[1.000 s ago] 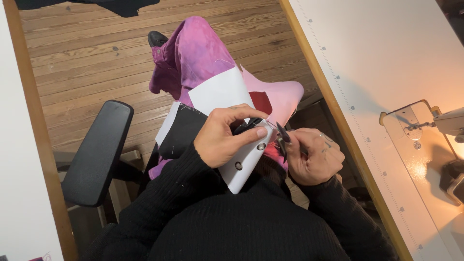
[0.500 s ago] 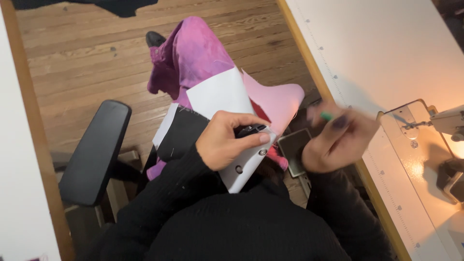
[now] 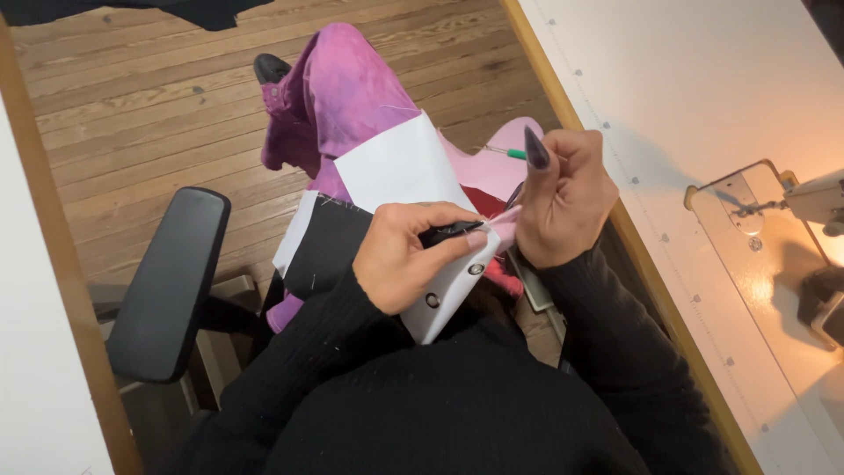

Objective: Hand stitching pieces of leather together to form a garment or accessory component.

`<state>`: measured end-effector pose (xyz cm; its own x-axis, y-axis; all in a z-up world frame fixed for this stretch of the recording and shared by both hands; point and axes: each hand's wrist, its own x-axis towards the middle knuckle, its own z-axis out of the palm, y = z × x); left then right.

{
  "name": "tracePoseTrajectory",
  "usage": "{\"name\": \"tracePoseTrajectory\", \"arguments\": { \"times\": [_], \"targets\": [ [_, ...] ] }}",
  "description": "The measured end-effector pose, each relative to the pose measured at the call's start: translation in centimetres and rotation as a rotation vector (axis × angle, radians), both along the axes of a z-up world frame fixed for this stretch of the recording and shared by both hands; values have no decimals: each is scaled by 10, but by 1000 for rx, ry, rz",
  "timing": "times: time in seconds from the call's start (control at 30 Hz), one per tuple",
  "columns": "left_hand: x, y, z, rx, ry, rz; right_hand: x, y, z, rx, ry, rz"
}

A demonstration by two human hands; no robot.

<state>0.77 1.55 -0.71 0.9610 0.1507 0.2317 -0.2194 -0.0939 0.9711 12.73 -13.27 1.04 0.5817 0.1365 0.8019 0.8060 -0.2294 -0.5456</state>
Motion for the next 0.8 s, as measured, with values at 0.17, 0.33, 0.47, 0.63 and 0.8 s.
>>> {"name": "tracePoseTrajectory", "arguments": {
  "times": [0.17,0.33,0.47,0.63,0.8],
  "targets": [
    [3,-6,-4,-70,33,-2,-4,8,0,56,82,79],
    [5,-5,1,-112,86,-62,4,-11,-8,109,-26,-6],
    [6,-2,2,-164,76,-62,2,-62,-40,189,-224,100],
    [10,-5,-3,-296,138,-15,-26,-66,-47,-35,-31,-19],
    [3,-11,2,-367,142,24,-38,-56,-49,-35,-274,-74]
  ]
}}
